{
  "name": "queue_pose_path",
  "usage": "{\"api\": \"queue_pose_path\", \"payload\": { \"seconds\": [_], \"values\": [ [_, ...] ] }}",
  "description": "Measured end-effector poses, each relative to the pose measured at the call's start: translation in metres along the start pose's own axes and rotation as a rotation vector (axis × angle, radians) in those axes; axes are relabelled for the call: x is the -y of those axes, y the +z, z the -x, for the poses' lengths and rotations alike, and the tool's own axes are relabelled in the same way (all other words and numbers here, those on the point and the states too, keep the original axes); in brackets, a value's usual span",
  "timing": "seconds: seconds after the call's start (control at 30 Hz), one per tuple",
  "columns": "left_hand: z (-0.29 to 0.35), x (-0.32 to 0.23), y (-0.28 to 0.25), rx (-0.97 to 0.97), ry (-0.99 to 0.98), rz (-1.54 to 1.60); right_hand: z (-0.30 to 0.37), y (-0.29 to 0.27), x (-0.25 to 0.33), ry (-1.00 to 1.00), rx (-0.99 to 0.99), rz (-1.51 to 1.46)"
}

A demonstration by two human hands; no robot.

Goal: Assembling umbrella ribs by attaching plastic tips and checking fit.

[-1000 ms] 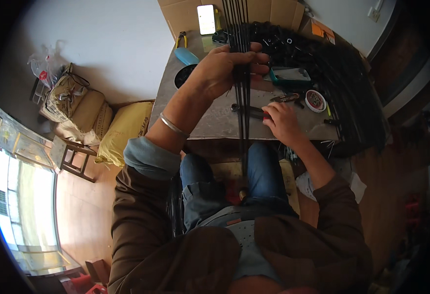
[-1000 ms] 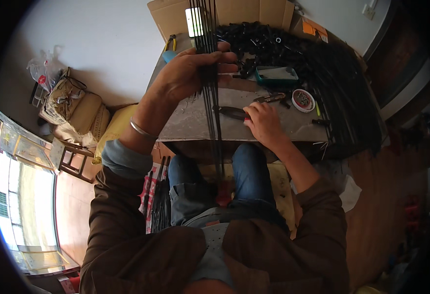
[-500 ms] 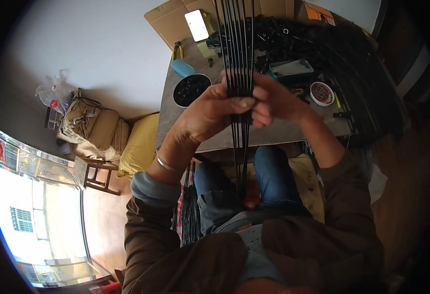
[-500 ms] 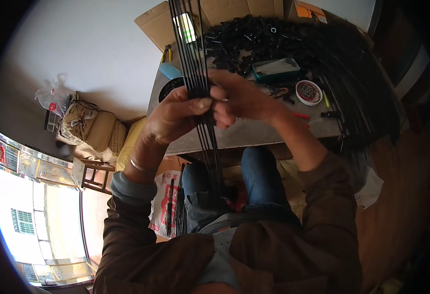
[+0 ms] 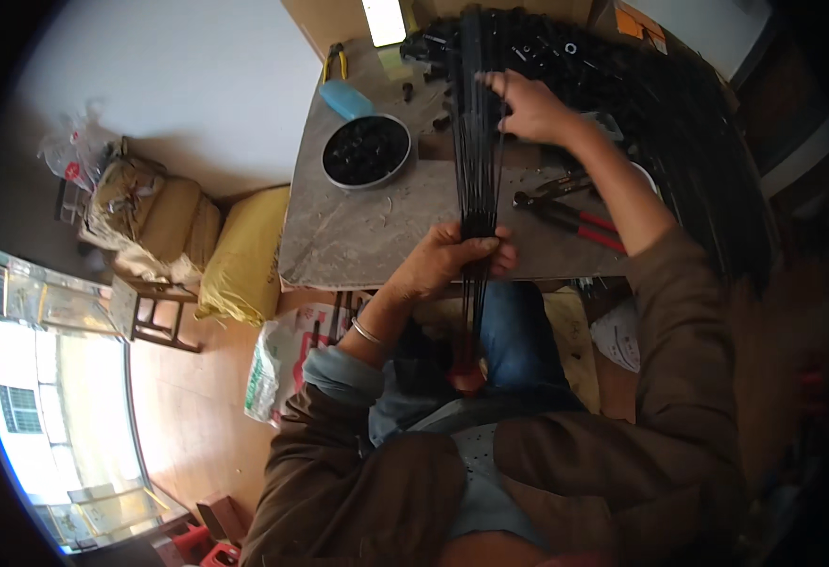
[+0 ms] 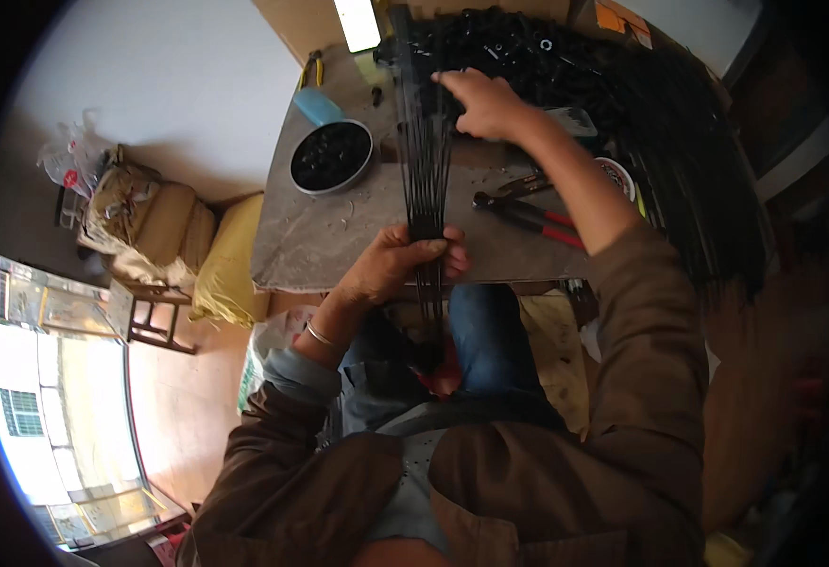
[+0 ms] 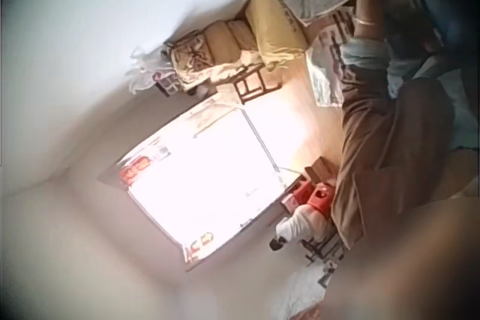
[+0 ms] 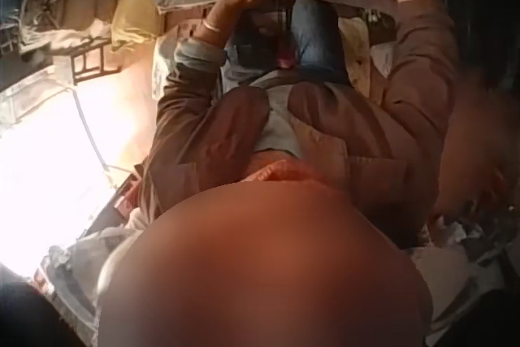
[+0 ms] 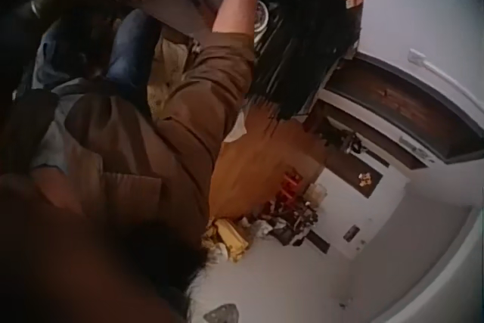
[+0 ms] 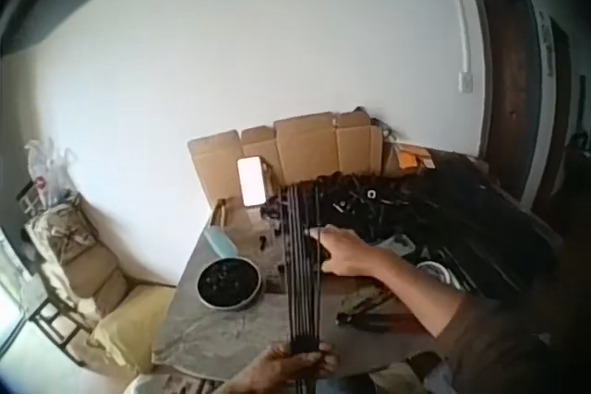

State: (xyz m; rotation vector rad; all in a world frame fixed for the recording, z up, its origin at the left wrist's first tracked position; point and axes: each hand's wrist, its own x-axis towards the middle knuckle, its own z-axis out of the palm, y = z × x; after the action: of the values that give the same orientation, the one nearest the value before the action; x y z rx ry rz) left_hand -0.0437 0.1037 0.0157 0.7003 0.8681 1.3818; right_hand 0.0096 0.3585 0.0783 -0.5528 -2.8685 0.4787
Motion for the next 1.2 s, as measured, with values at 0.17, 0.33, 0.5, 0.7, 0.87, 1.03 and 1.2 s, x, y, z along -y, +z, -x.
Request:
{"api": "queue_pose_path", "payload": {
  "seconds": [0.17, 0.33, 0.5, 0.7, 0.87, 1.03, 1.2],
  "values": [
    [-0.005, 0.005, -0.007, 0.04, -0.091, 0.059, 0.036, -0.027, 0.019, -0.376, 0.333, -1.419],
    [-0.004, 0.007, -0.009, 0.07, -0.06, 0.051, 0.037, -0.01, 0.072, -0.256, 0.232, -1.53],
    [0.012, 0.01, 0.008, -0.386, 0.332, -0.563, 0.06, -0.012, 0.095, -0.323, 0.154, -1.413],
    [0.008, 0.005, -0.029, -0.066, 0.576, -1.579, 0.097, 0.006, 0.123, -0.388, 0.165, -1.236],
    [0.007, 0.011, -0.032, -0.005, 0.562, -1.397, 0.113, 0.015, 0.118, -0.422, 0.149, -1.203],
    [0.029, -0.059, -0.012, -0.03, 0.695, -0.711, 0.115, 0.009, 0.114, -0.432, 0.105, -1.106],
    [0.019, -0.089, 0.049, 0.0, 0.517, -0.635, 0.122, 0.005, 0.113, -0.332, 0.065, -0.98]
  ]
}}
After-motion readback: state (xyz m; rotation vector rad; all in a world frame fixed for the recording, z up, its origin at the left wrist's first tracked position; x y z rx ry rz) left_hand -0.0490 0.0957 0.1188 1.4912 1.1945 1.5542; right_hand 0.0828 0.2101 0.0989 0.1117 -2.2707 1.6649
